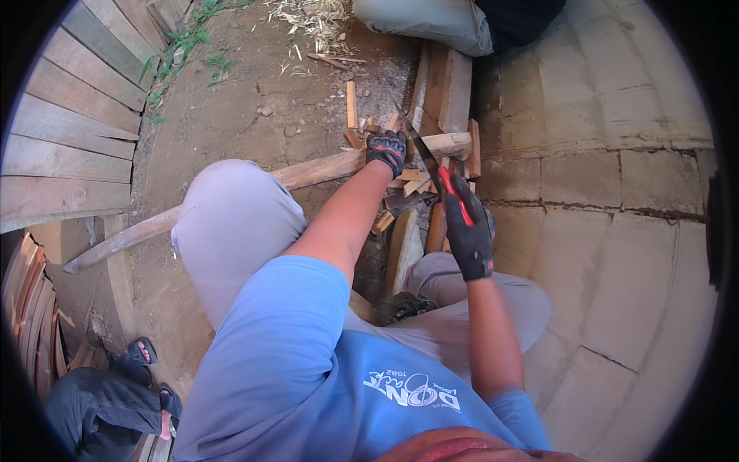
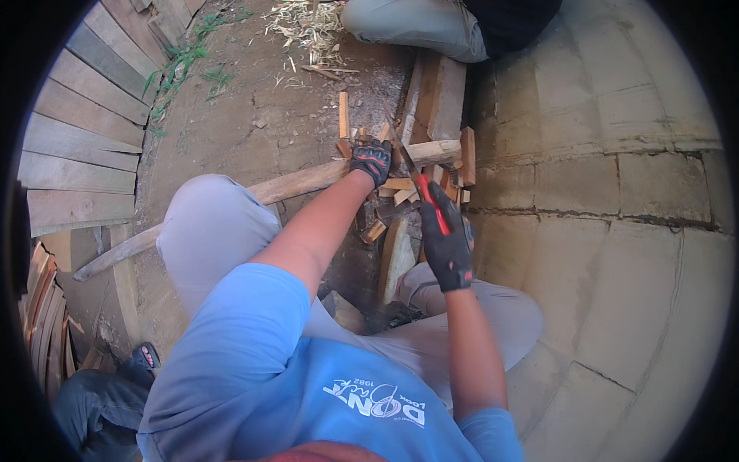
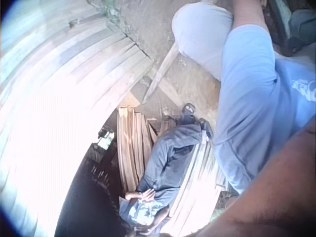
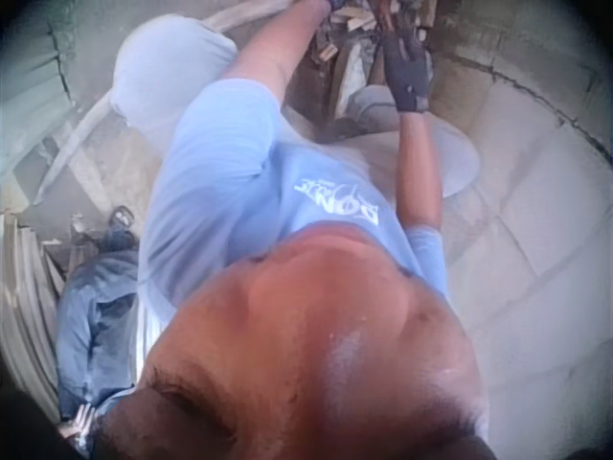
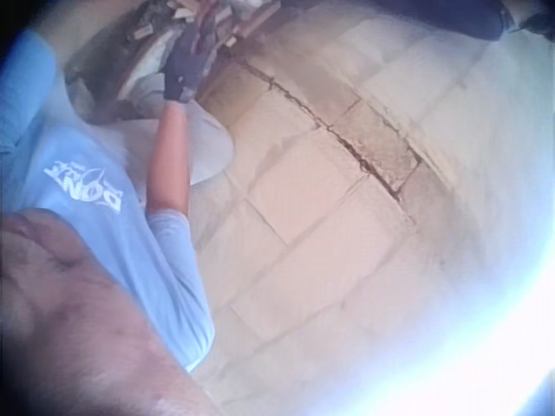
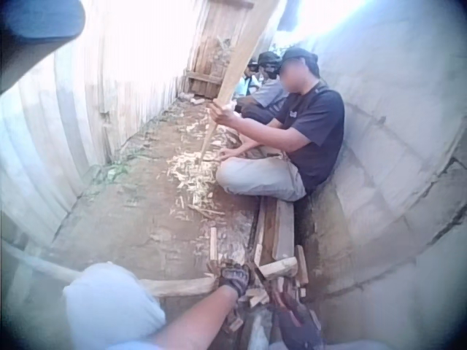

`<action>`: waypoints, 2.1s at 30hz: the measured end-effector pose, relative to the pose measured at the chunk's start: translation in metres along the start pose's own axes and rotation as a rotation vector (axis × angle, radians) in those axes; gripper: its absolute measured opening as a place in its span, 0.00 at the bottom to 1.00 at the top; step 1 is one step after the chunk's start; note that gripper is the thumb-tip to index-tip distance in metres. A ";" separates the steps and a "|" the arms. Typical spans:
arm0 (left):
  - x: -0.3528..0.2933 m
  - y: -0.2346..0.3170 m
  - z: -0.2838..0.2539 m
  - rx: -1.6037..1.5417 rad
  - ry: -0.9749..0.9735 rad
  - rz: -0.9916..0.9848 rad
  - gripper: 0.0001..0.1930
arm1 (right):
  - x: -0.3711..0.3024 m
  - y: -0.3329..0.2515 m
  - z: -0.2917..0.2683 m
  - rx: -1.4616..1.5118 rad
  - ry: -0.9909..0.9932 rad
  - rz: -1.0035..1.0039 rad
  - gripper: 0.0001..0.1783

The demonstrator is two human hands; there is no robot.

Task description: The person sits on the ground and uses a red-handled machete to split a small piece of wood held between their legs. They repeatedly strike the wood to break it into smaller pieces, which accumulate on the ground. Another person is visible in the background working with larger planks.

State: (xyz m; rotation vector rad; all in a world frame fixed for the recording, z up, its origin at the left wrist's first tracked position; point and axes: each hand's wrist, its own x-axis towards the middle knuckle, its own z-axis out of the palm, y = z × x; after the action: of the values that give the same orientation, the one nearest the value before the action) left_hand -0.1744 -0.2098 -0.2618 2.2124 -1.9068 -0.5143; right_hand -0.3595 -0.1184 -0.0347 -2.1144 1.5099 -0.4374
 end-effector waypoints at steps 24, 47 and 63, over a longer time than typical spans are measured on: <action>0.004 -0.001 -0.003 0.009 -0.039 0.018 0.20 | 0.127 0.048 0.132 0.096 0.092 0.021 0.27; 0.001 0.007 -0.001 0.003 -0.078 0.029 0.23 | -0.100 -0.039 -0.070 0.055 0.038 0.312 0.26; 0.007 0.002 -0.001 -0.021 -0.076 0.020 0.18 | 0.154 0.049 0.142 0.074 0.124 0.007 0.28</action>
State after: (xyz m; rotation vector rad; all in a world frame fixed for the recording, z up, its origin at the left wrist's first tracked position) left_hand -0.1752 -0.2166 -0.2612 2.1880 -1.9488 -0.6207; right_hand -0.2715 -0.2465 -0.1842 -2.0574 1.5440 -0.6229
